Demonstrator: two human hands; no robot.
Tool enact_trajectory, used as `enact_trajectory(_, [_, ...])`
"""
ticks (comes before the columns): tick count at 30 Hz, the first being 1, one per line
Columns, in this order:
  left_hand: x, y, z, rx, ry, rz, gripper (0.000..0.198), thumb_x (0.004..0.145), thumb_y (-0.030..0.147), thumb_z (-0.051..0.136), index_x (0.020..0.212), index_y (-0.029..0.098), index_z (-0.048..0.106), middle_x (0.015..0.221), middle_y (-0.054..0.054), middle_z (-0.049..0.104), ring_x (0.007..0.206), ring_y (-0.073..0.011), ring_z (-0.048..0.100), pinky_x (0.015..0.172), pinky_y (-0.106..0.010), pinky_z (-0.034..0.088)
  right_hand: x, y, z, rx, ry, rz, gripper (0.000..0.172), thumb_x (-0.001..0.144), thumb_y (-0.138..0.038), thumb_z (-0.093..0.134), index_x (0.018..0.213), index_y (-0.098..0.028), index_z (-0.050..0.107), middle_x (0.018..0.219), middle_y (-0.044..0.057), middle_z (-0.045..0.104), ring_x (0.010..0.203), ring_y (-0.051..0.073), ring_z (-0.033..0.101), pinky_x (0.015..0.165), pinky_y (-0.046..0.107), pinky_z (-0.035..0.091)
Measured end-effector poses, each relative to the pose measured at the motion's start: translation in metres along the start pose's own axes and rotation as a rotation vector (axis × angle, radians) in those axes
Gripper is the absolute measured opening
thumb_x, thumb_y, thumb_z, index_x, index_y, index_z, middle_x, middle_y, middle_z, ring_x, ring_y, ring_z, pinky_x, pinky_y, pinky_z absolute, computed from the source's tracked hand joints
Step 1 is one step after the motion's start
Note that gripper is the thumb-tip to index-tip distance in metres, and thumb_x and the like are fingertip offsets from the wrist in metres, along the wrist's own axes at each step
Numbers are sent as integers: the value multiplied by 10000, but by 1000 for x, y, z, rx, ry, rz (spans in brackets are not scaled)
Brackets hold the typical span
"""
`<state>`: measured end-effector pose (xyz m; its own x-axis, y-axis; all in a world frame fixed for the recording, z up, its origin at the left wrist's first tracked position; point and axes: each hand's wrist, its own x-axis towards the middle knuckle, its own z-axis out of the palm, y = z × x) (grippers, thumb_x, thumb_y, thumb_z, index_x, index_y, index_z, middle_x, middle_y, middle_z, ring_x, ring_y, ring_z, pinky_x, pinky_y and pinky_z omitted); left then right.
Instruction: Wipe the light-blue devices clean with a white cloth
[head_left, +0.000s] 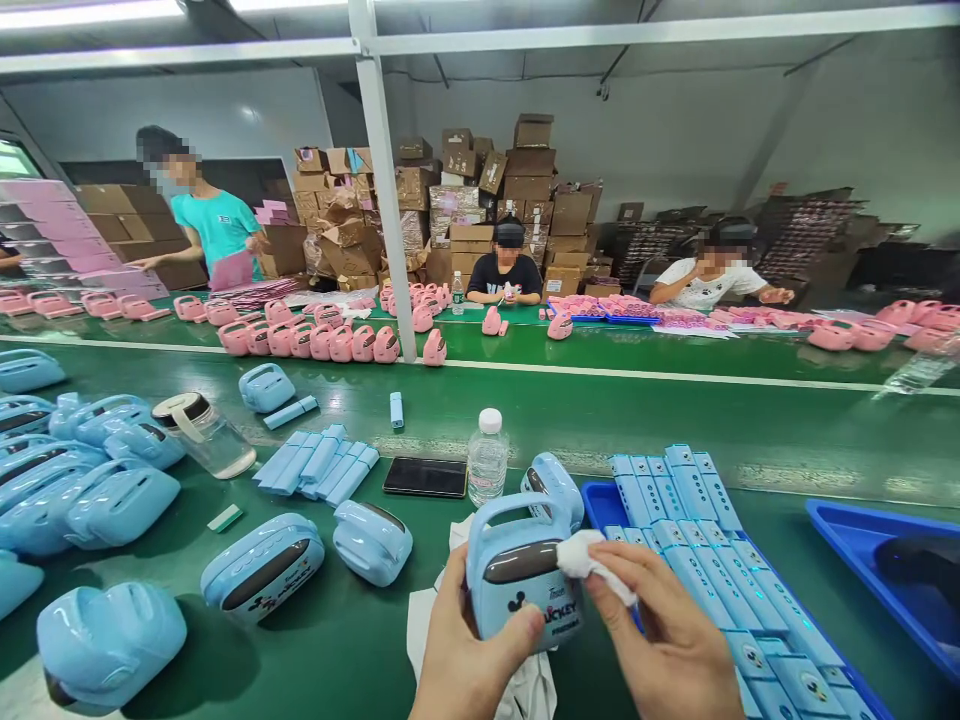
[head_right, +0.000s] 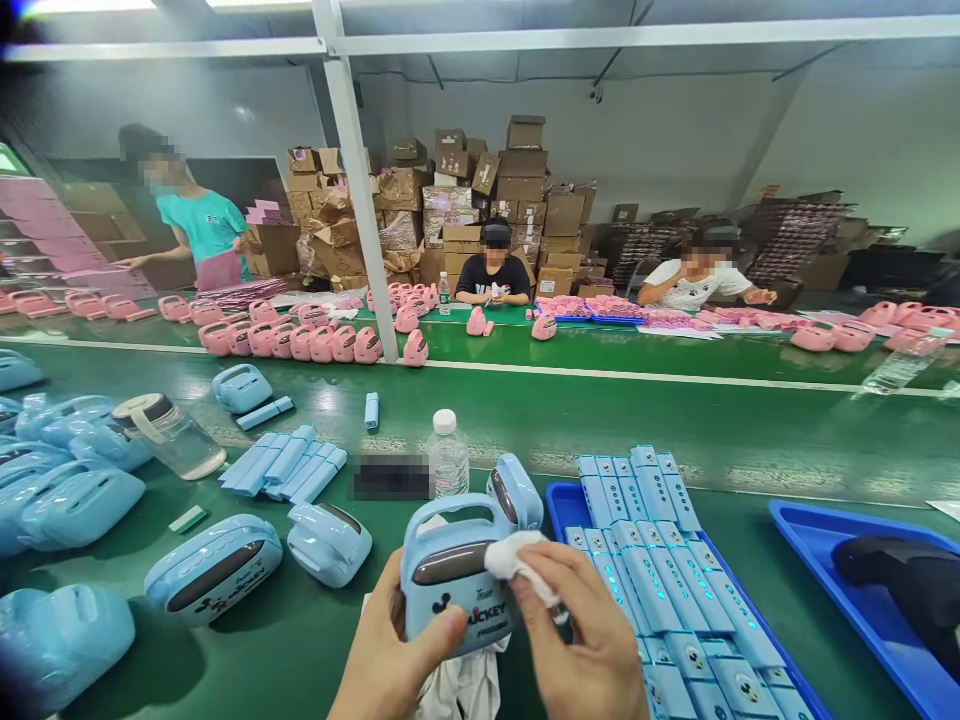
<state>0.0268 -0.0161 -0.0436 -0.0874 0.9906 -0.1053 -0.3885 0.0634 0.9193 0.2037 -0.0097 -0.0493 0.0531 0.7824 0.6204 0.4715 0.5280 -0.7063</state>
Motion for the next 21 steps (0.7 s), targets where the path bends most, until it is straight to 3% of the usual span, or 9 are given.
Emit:
enact_trajectory(1, [0,-1,-1,-11,-4,-20,727,618,488,946,1221,195,664,1098,-127,822,1001,-329,759,880,-403,617,-2,4,-2,67,7,131,136,973,-319,730,1094,-332,790,1132,28,768,1033,211,756,858,237,651])
enact_trajectory(3, [-1,-1,-1,-47,-14,-18,817,616,541,938,1287,198,623,1153,-145,813,1039,-354,765,874,-419,626,-8,5,-1,243,-23,366,224,984,-440,713,1174,-326,747,1232,36,744,1066,215,742,855,234,644])
enact_trajectory(5, [-4,2,1,-47,-14,-6,810,615,549,939,1280,211,625,1159,-139,812,1045,-357,769,855,-405,631,-12,-1,5,356,-66,481,333,998,-510,672,1263,-309,663,1216,50,734,994,212,736,817,251,642])
enact_trajectory(9, [-8,10,4,1,5,39,715,628,553,932,1215,239,671,1124,-95,813,1000,-326,764,829,-369,630,-7,-18,18,383,-55,475,375,993,-576,641,1214,-274,618,986,40,717,808,209,683,697,269,605])
enact_trajectory(12, [-6,8,2,-19,29,33,681,638,568,921,1182,223,701,1116,-94,816,976,-320,756,791,-368,633,1,-25,23,434,-63,495,423,956,-619,678,1185,-266,640,981,40,722,808,217,680,683,271,592])
enact_trajectory(14, [-4,4,2,-139,44,-50,711,617,559,935,1192,206,708,1110,-108,823,1023,-352,758,811,-397,642,2,-27,26,493,-76,497,468,950,-654,671,1225,-276,643,1018,40,734,835,220,696,692,272,601])
enact_trajectory(18, [-1,0,4,-376,95,-312,710,651,590,919,1215,201,731,1114,-116,831,1161,-384,740,981,-447,610,-5,-28,34,655,17,490,561,967,-607,678,1429,-314,557,1360,82,683,1174,269,695,984,361,602])
enact_trajectory(21, [1,7,1,-309,24,-215,739,705,593,896,1292,191,697,1258,-150,788,1268,-395,683,1088,-464,545,-9,-28,37,655,23,479,615,973,-513,707,1511,-319,481,1492,92,615,1335,274,624,1108,389,540])
